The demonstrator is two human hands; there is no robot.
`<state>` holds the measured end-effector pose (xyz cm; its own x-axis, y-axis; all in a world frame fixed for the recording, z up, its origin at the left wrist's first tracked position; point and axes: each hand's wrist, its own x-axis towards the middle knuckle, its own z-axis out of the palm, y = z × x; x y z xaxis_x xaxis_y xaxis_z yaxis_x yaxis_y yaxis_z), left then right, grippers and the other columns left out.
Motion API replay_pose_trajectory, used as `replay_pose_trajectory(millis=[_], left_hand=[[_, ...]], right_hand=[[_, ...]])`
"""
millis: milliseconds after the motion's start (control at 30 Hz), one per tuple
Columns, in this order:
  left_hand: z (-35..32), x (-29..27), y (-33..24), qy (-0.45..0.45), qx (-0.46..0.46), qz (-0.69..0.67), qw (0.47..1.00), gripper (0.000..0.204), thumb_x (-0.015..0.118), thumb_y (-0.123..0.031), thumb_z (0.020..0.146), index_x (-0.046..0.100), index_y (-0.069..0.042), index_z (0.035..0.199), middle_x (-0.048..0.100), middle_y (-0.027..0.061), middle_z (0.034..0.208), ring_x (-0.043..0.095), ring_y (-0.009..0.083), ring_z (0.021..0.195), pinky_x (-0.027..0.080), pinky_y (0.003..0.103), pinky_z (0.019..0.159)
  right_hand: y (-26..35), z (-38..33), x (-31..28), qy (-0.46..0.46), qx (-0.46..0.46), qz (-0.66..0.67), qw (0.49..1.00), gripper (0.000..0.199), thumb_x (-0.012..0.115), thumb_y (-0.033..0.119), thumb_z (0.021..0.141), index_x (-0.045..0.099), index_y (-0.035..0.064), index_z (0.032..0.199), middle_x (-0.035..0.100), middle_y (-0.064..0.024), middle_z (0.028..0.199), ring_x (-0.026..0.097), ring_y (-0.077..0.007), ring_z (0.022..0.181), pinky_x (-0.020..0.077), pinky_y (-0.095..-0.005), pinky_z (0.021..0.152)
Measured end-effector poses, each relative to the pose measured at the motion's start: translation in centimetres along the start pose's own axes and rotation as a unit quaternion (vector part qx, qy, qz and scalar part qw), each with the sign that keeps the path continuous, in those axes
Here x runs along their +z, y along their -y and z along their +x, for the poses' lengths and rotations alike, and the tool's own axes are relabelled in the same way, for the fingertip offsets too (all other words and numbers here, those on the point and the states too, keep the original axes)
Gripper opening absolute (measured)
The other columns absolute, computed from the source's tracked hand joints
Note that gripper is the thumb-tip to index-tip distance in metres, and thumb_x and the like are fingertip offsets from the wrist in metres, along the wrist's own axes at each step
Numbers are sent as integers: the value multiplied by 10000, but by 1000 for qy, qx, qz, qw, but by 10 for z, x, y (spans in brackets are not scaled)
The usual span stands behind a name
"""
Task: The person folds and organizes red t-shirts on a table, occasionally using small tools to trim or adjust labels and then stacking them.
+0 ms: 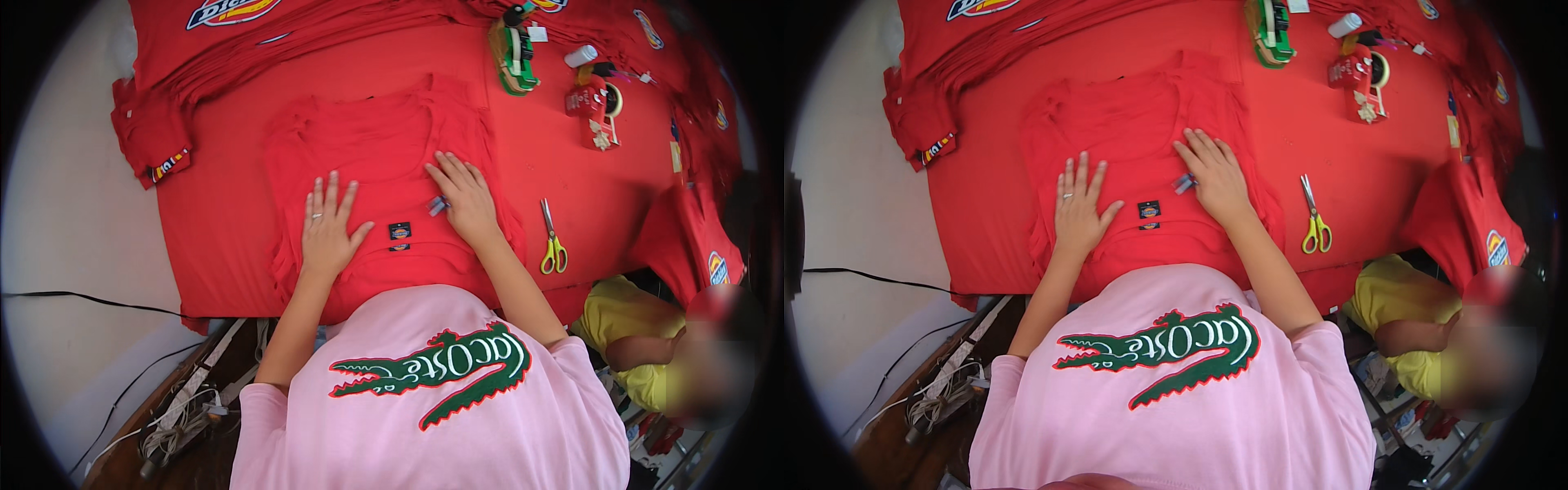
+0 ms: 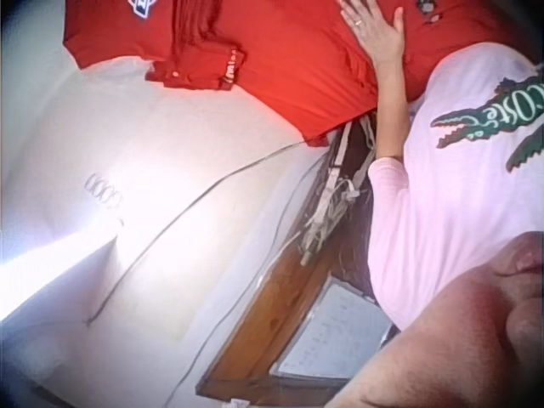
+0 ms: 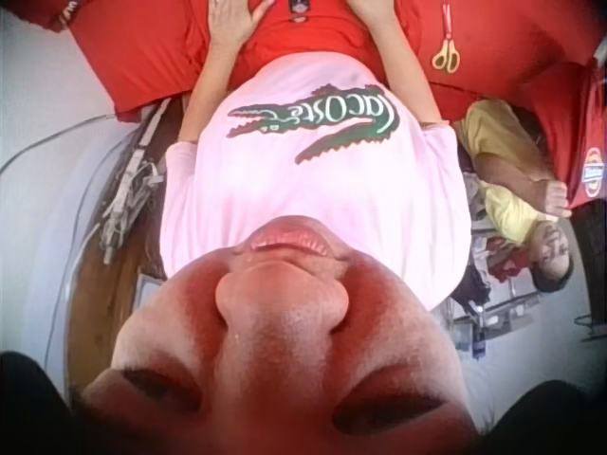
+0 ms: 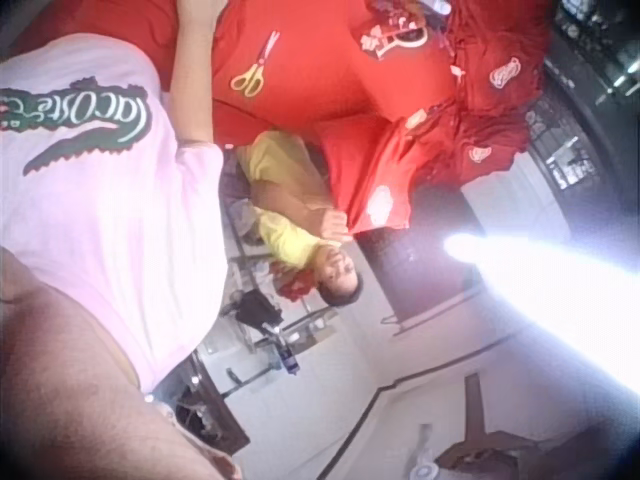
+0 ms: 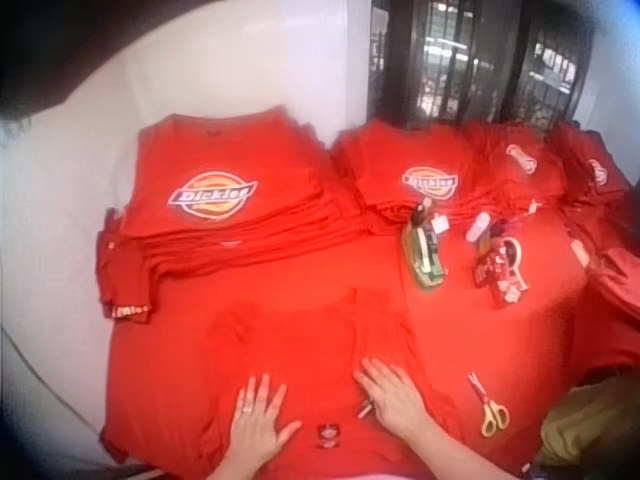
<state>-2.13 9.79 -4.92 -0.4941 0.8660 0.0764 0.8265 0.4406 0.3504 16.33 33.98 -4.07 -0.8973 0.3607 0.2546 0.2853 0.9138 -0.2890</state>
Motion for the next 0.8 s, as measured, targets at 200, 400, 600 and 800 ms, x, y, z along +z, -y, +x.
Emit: replay_pose_trajectory(millis=[200, 400, 600, 800], left_hand=[[-30, -7, 14, -8, -114, 143, 983, 790, 649, -556, 993, 427, -178, 1649, 340, 63, 1734, 244, 342, 1621, 69, 671, 1286], [-45, -17, 22, -16, -86, 79, 993, 580, 716, -390, 975, 608, -139, 1488, 485, 59, 1634, 338, 321, 1574, 105, 629, 1290], [-61, -26, 33, -33, -39, 42, 998, 349, 760, -336, 952, 734, -113, 1219, 592, 47, 1530, 426, 281, 1521, 179, 604, 1275], [20, -35, 23, -65, -164, 39, 983, 257, 785, -338, 943, 731, -89, 919, 732, 41, 997, 644, 277, 1056, 336, 552, 1144]], right_hand=[[4, -29, -6, 18, 29, 16, 999, 658, 640, -50, 787, 635, 86, 1431, 644, -121, 1443, 626, -318, 1229, 459, -486, 1092], [-1, -21, -27, 10, 56, 124, 991, 577, 626, -49, 780, 689, 68, 1341, 699, -132, 1296, 648, -329, 1097, 500, -454, 973], [-2, -33, -41, 20, 31, 113, 993, 446, 599, -24, 764, 709, 23, 1193, 695, -128, 1057, 626, -337, 897, 497, -446, 796], [-12, -9, -19, 21, 78, 78, 994, 369, 604, -27, 758, 702, 58, 1104, 653, -122, 954, 619, -358, 883, 497, -458, 785]])
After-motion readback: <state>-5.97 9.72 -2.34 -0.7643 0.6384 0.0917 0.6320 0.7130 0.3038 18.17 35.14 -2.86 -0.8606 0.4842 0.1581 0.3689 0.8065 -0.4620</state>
